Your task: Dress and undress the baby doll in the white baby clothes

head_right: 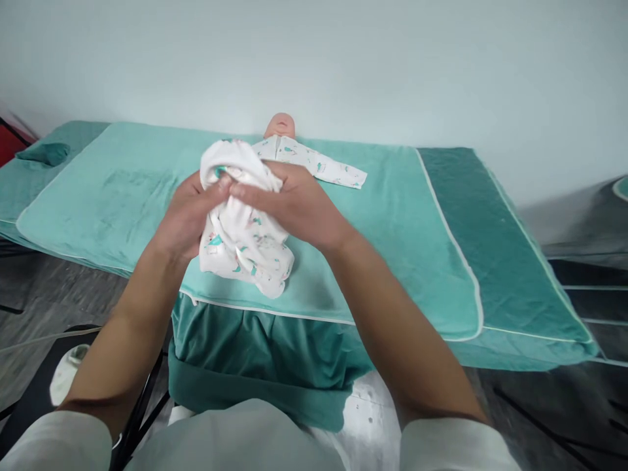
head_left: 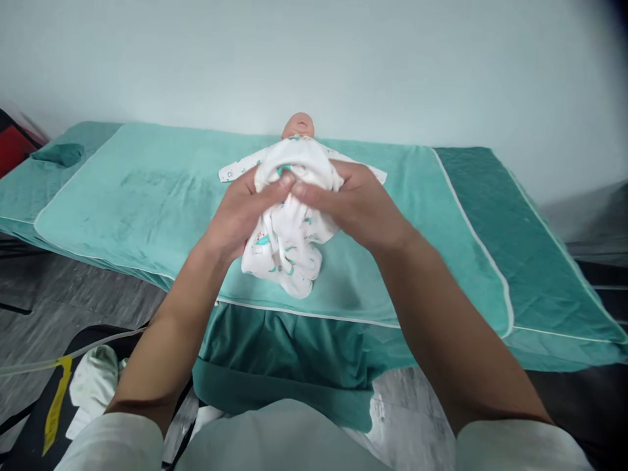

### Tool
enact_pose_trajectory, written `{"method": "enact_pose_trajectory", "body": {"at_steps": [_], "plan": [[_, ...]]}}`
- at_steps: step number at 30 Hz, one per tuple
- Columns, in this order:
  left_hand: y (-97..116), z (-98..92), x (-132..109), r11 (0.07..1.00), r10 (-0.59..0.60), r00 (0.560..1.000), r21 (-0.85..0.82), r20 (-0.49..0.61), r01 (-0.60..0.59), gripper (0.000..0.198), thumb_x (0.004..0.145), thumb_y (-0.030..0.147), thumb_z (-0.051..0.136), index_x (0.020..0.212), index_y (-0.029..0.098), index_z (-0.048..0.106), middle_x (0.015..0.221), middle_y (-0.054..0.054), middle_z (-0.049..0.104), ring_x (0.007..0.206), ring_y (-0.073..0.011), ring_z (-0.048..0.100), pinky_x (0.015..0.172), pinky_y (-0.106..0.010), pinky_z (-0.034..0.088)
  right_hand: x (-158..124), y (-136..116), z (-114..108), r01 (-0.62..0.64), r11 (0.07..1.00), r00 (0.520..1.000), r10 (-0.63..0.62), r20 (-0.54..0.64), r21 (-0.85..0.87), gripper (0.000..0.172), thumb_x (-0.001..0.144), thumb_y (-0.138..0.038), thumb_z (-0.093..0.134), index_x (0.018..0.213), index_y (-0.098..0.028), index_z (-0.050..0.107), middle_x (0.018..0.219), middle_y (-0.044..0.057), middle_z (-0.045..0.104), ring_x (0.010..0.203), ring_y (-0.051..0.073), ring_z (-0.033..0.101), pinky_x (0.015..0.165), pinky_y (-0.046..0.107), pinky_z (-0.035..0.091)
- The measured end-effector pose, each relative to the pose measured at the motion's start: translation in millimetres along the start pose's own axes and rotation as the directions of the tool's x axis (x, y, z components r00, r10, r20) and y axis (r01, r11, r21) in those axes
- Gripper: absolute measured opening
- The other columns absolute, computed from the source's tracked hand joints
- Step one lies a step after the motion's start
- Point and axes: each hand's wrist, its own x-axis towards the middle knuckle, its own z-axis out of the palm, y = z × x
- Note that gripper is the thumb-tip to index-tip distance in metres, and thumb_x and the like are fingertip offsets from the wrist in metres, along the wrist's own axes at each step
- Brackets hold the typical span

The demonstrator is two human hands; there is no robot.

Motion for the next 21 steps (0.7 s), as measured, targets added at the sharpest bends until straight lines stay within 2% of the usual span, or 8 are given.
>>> {"method": "enact_pose_trajectory", "body": {"at_steps": [4,6,8,12,14,16,18,21], "plan": [[-1.6,-2.3,-7.5,0.971,-0.223,0.936,0.143,0.272,0.189,0.041,0.075,0.052,0.090,0.087,0.017,0.072,0.072,-0.003,0.073,0.065,-0.0200,0.072,0.062,-0.032,0.060,10.9,15.7,3.9,0.060,0.998,0.972,-0.051,-0.231,0.035,0.036,0.093,-0.059,0.071,0.089,-0.024,0.066,0.086,-0.001,0.068,0.091,0.019,0.068,0.078,0.032,0.058],[-4.1,-3.9,-8.1,0.967,-0.242,0.936,0.137,0.255,0.213,0.038,0.075,0.049,0.090,0.084,0.017,0.072,0.072,-0.003,0.073,0.064,-0.0203,0.071,0.063,-0.033,0.059,14.5,24.8,2.9,0.065,0.995,0.961,-0.042,-0.272,0.075,0.035,0.092,-0.061,0.071,0.090,-0.026,0.067,0.089,-0.002,0.070,0.093,0.020,0.069,0.078,0.033,0.060],[-8.0,-5.2,-6.1,0.988,-0.154,0.981,0.040,0.118,0.150,0.036,0.077,0.047,0.089,0.090,0.018,0.073,0.080,-0.003,0.076,0.073,-0.0226,0.074,0.069,-0.035,0.061,14.1,31.5,0.2,0.045,0.992,0.967,-0.013,-0.255,0.120,0.036,0.089,-0.062,0.074,0.094,-0.027,0.069,0.091,-0.001,0.072,0.094,0.021,0.070,0.077,0.034,0.061],[-16.9,-6.4,-0.2,0.995,-0.032,0.998,-0.100,-0.052,0.026,0.038,0.076,0.042,0.088,0.103,0.020,0.072,0.095,-0.003,0.079,0.093,-0.0269,0.078,0.081,-0.036,0.061,3.6,34.3,-7.5,-0.137,0.981,0.990,0.132,0.049,0.135,0.036,0.079,-0.053,0.087,0.095,-0.023,0.075,0.091,0.001,0.076,0.089,0.023,0.072,0.072,0.034,0.060],[-21.0,-7.0,0.6,0.992,-0.060,0.996,-0.112,-0.062,0.052,0.040,0.076,0.044,0.087,0.105,0.020,0.072,0.097,-0.004,0.080,0.097,-0.0280,0.078,0.083,-0.036,0.061,-1.9,32.8,-9.2,-0.233,0.970,0.949,0.209,0.237,0.075,0.033,0.074,-0.046,0.091,0.093,-0.021,0.078,0.090,0.002,0.077,0.086,0.024,0.073,0.069,0.033,0.059],[-24.3,-8.5,-1.0,0.989,-0.103,0.992,-0.114,-0.074,0.094,0.046,0.077,0.048,0.086,0.110,0.020,0.072,0.098,-0.006,0.080,0.100,-0.0293,0.078,0.084,-0.037,0.061,-4.8,31.7,-7.8,-0.263,0.963,0.930,0.235,0.283,0.065,0.032,0.074,-0.043,0.091,0.094,-0.021,0.079,0.090,0.002,0.078,0.086,0.024,0.074,0.069,0.032,0.058],[-26.2,-11.4,-4.7,0.985,-0.146,0.988,-0.098,-0.054,0.140,0.052,0.077,0.053,0.086,0.114,0.020,0.072,0.100,-0.007,0.081,0.100,-0.0302,0.077,0.084,-0.038,0.061,-4.7,31.5,-3.5,-0.239,0.960,0.962,0.215,0.166,0.143,0.032,0.078,-0.044,0.088,0.098,-0.021,0.079,0.093,0.002,0.078,0.088,0.024,0.074,0.073,0.033,0.059],[-26.0,-17.0,-11.4,0.969,-0.245,0.965,0.012,0.090,0.245,0.051,0.073,0.050,0.091,0.110,0.018,0.075,0.102,-0.008,0.081,0.099,-0.0299,0.077,0.083,-0.038,0.060,-1.2,32.8,3.8,-0.136,0.957,0.987,0.154,-0.054,0.256,0.031,0.080,-0.046,0.085,0.100,-0.023,0.077,0.100,0.002,0.078,0.097,0.024,0.073,0.083,0.036,0.060]]}}
